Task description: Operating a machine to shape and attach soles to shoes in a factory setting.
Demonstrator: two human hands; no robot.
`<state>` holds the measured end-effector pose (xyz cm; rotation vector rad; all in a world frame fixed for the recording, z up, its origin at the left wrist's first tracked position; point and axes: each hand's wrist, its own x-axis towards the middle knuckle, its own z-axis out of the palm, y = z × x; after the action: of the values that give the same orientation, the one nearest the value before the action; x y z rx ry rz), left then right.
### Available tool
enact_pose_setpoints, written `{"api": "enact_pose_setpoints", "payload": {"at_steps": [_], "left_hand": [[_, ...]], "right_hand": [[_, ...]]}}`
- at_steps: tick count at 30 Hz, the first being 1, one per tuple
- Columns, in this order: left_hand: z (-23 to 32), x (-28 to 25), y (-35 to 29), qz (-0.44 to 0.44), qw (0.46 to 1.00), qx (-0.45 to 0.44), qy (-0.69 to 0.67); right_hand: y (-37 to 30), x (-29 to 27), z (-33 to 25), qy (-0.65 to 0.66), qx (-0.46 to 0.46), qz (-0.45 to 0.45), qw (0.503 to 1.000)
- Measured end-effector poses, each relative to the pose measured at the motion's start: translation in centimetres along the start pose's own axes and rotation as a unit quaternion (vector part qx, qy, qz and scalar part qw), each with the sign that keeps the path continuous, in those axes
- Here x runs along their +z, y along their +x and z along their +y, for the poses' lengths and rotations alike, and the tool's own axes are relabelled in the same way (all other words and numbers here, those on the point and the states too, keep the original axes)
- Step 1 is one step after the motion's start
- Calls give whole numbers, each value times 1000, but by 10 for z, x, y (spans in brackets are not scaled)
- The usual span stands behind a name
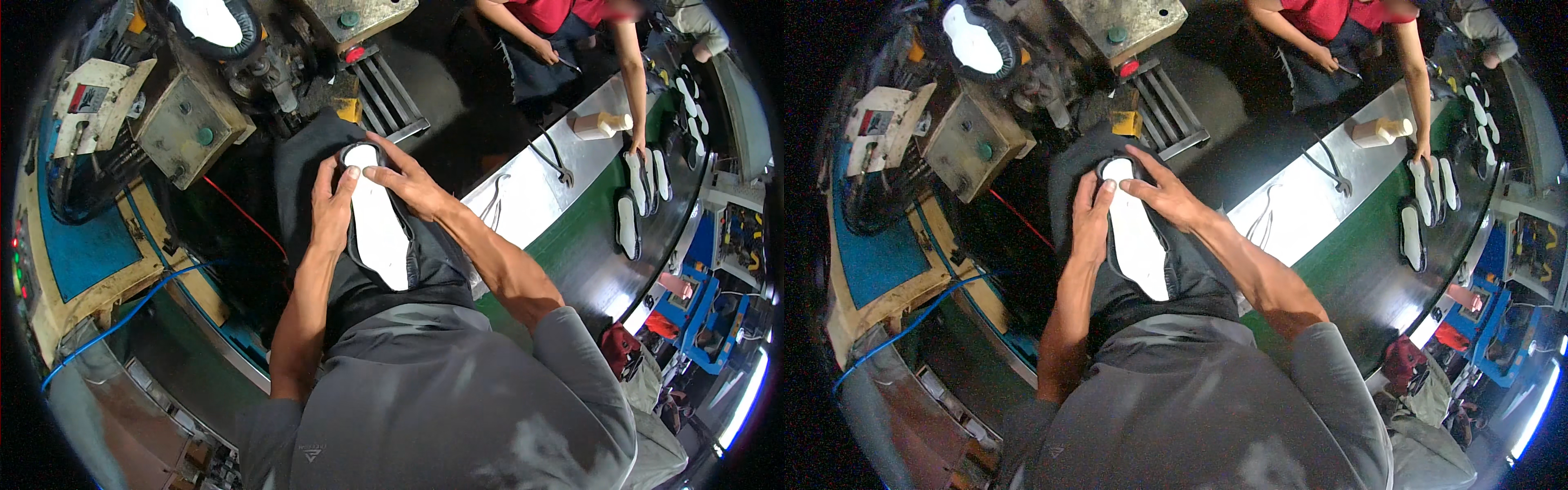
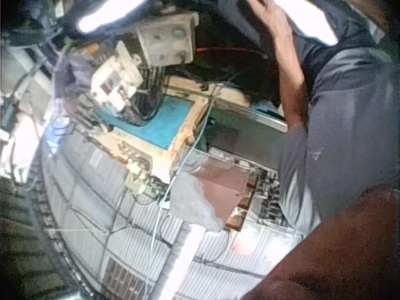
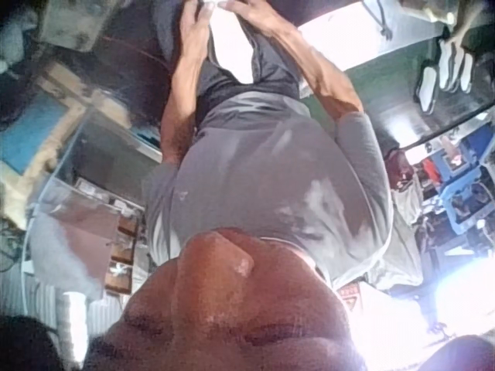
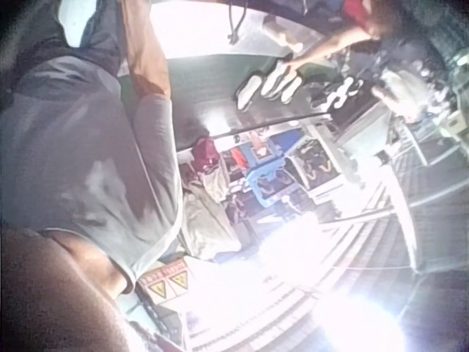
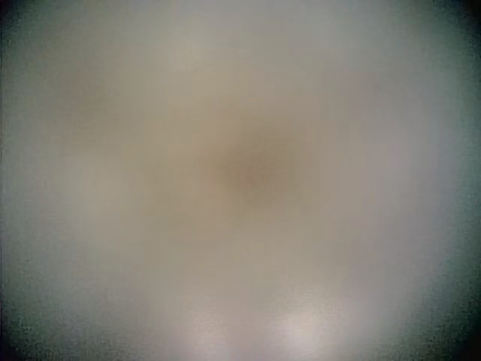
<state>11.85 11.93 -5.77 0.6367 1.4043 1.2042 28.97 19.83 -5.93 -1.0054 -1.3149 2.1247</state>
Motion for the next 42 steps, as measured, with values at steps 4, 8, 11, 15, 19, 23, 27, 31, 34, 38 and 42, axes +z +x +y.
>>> {"api": "enact_pose_setpoints", "payload": {"at_steps": [4, 8, 11, 15, 19, 23, 27, 31, 34, 38, 42], "left_hand": [[8, 2, -33, -6, 996, -60, 68], [-11, -20, -78, -86, 991, -70, 78], [-9, -20, -90, -100, 981, -154, -64], [-21, -32, -88, -136, 982, -119, -63], [6, -11, -85, -146, 940, -180, -251], [18, -31, -59, -160, 921, -207, -288], [49, -92, 28, 59, 994, 30, -89], [161, -150, 142, 235, 951, 198, 31], [249, -133, 202, 48, 965, 112, -231], [270, -133, 231, 39, 962, 30, -268], [247, -155, 178, 47, 971, 56, -225]], "right_hand": [[-43, 6, 21, -159, -9, 71, 985], [-102, 9, 32, -214, 36, 86, 972], [-118, 3, 20, -196, 71, 79, 975], [-127, 17, -10, -445, -143, 28, 883], [-133, 46, -39, -623, -101, -70, 772], [-110, 30, -46, -555, -93, -15, 827], [-111, 7, -49, -487, -171, 32, 856], [-111, 3, -69, -520, -198, 72, 828], [-93, 7, -108, -553, -247, 108, 789], [-32, 22, -159, -581, -316, 106, 743], [46, 52, -211, -572, -396, 87, 713]]}}
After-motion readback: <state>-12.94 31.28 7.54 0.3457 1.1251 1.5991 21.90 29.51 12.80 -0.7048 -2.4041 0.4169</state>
